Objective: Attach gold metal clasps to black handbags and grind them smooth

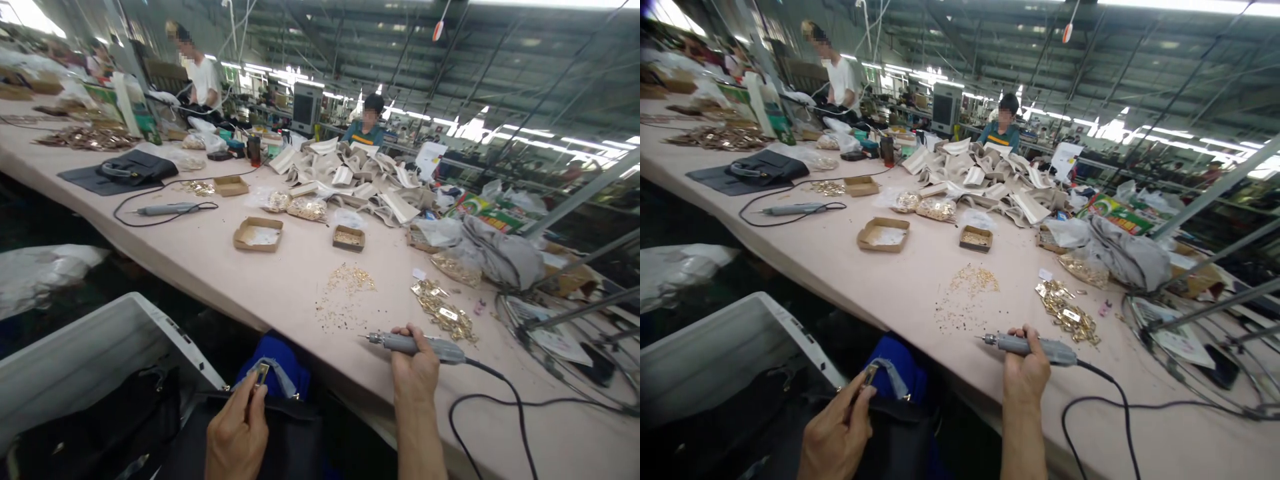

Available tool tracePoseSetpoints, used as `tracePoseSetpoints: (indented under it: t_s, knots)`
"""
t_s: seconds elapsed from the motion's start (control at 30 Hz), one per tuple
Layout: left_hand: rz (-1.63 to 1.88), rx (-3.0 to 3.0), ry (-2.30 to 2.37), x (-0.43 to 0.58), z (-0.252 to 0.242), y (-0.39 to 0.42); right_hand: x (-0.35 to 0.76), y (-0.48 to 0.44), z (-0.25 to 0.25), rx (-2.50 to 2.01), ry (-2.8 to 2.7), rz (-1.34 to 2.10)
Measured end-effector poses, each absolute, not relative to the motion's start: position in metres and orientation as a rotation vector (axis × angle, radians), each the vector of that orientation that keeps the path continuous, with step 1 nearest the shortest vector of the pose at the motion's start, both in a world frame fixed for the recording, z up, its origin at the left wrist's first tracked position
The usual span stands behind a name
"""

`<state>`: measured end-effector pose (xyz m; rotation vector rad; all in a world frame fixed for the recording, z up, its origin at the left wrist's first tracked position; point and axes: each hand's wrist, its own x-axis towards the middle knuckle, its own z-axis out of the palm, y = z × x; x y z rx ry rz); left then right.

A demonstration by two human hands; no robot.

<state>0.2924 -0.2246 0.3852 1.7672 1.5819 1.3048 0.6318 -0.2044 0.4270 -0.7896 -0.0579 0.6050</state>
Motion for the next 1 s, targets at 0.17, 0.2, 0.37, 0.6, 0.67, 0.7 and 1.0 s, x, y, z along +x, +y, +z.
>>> tracePoseSetpoints:
  t_s: [0.17, 0.2, 0.37, 0.6, 0.67, 0.7, 1.0]
  knots:
    - [1.074, 1.099, 1.288, 0.285, 0.398, -0.221, 0.642, -0.2, 0.411, -0.797, -0.034, 0.602]
    - [1.07, 1.036, 1.261, 0.284, 0.401, -0.219, 0.643, -0.199, 0.408, -0.799, -0.03, 0.604]
    - [1.072, 0.883, 1.217, 0.281, 0.406, -0.209, 0.644, -0.193, 0.397, -0.804, -0.027, 0.597]
    - [1.077, 0.851, 1.219, 0.281, 0.4, -0.208, 0.64, -0.184, 0.392, -0.806, -0.02, 0.547]
    - [1.078, 0.855, 1.215, 0.282, 0.405, -0.208, 0.638, -0.183, 0.391, -0.802, -0.015, 0.546]
    - [1.077, 0.855, 1.213, 0.283, 0.408, -0.208, 0.638, -0.182, 0.391, -0.798, -0.011, 0.548]
    - [1.159, 0.851, 1.246, 0.287, 0.414, -0.213, 0.641, -0.187, 0.391, -0.764, 0.021, 0.565]
